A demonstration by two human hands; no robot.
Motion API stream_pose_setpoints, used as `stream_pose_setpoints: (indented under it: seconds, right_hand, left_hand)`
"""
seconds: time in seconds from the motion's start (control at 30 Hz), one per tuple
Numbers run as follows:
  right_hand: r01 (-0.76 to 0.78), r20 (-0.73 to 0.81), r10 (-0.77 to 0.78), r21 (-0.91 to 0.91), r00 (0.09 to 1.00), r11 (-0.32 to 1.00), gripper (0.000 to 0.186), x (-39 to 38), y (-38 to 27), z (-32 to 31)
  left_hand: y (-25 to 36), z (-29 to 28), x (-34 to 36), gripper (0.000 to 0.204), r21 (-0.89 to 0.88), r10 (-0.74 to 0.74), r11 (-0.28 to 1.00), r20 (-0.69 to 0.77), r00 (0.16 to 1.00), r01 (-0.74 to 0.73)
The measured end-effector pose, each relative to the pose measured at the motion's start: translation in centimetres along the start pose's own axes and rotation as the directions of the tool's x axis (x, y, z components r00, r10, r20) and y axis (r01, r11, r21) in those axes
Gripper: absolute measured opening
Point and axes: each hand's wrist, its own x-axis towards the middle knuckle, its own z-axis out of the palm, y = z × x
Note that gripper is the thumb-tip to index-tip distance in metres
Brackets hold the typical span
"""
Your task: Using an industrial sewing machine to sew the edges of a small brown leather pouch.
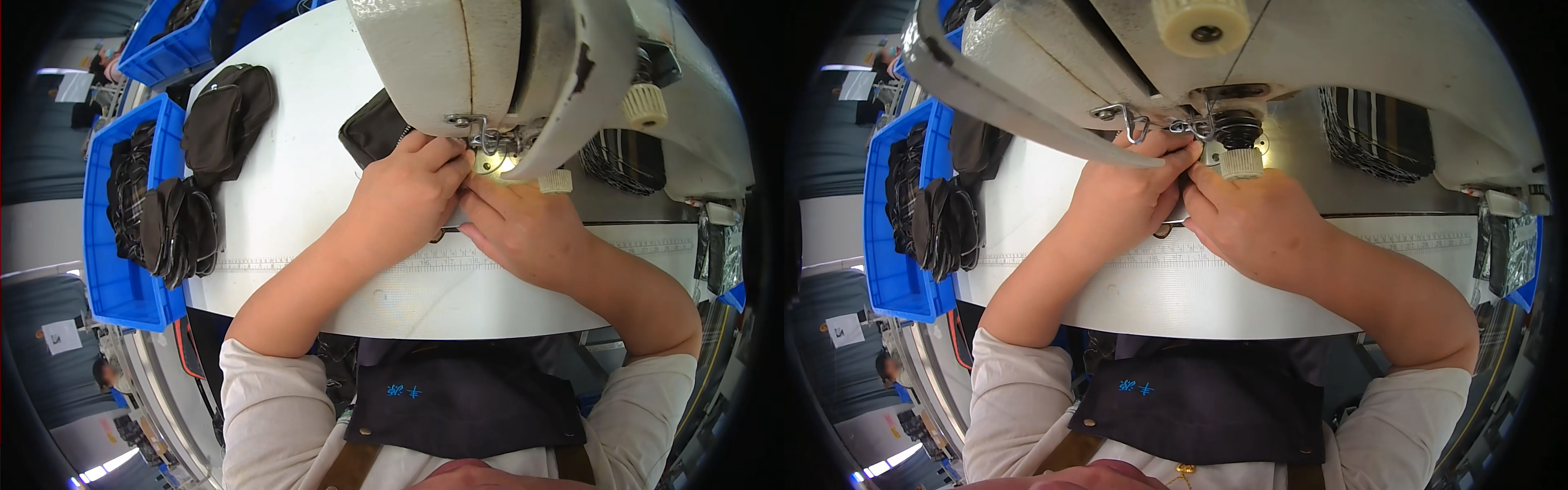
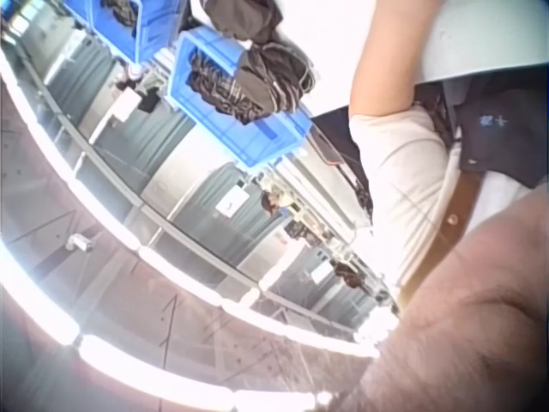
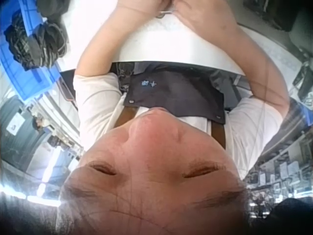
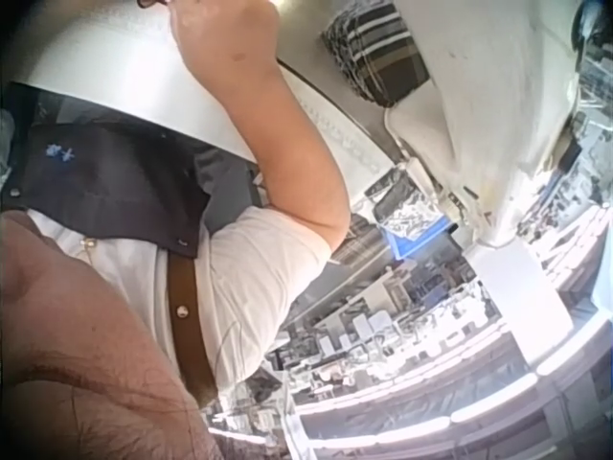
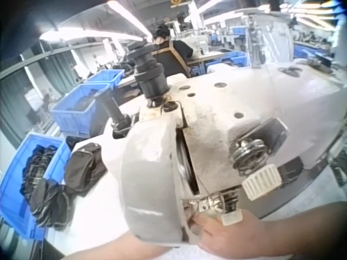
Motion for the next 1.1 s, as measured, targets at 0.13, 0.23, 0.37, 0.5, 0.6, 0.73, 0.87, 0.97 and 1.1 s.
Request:
stream_pose_setpoints:
  seconds: [0.13, 0.23, 0.37, 0.5, 0.6, 0.73, 0.87, 0.97, 1.1]
  right_hand:
    - [-0.019, -0.01, 0.018, -0.02, 1.0, 1.0, 0.029, 0.0, -0.1, -0.1]
    - [0.003, -0.026, -0.003, -0.009, 1.0, 1.0, 0.033, 0.2, 0.1, -0.2]
    - [0.024, -0.021, -0.024, 0.015, 0.999, 1.0, 0.038, 0.2, 0.1, -0.2]
    - [0.05, 0.058, -0.049, -0.017, 0.997, 0.999, 0.037, 0.2, 0.2, 0.0]
    - [0.037, 0.051, -0.036, -0.011, 0.998, 0.999, 0.035, 0.2, 0.1, 0.2]
    - [0.009, 0.057, -0.009, -0.005, 0.998, 1.0, 0.035, 0.0, 0.0, 0.3]
    - [0.017, 0.022, -0.017, 0.01, 1.0, 1.0, 0.032, -0.1, 0.0, 0.4]
    - [0.033, 0.017, -0.034, 0.041, 0.999, 0.999, 0.026, 0.2, 0.1, 0.1]
    - [0.03, 0.043, -0.031, 0.018, 0.999, 0.999, 0.021, 0.1, 0.1, -0.5]
  left_hand:
    - [0.4, 0.0, 0.0, 0.043, 0.029, -0.025, 0.999, 0.001, 1.0, 0.025]
    - [-0.1, 0.0, 0.0, 0.039, 0.067, 0.004, 0.998, 0.014, 1.0, -0.005]
    - [-0.6, -0.3, 0.0, 0.037, 0.035, 0.033, 0.999, 0.012, 0.999, -0.033]
    - [-1.1, -0.3, 0.0, 0.032, 0.038, 0.037, 0.999, 0.008, 0.999, -0.037]
    - [-1.4, -0.2, -0.1, 0.029, 0.12, 0.12, 0.986, -0.031, 0.992, -0.115]
    - [-1.7, -0.2, 0.1, 0.027, 0.145, 0.174, 0.976, -0.055, 0.983, -0.165]
    - [-1.6, -0.3, 0.0, 0.027, 0.191, 0.158, 0.969, -0.004, 0.987, -0.154]
    - [-1.4, -0.2, -0.3, 0.029, 0.172, 0.132, 0.976, 0.022, 0.991, -0.134]
    - [-0.3, 0.0, -0.4, 0.044, 0.105, 0.067, 0.992, 0.049, 0.997, -0.072]
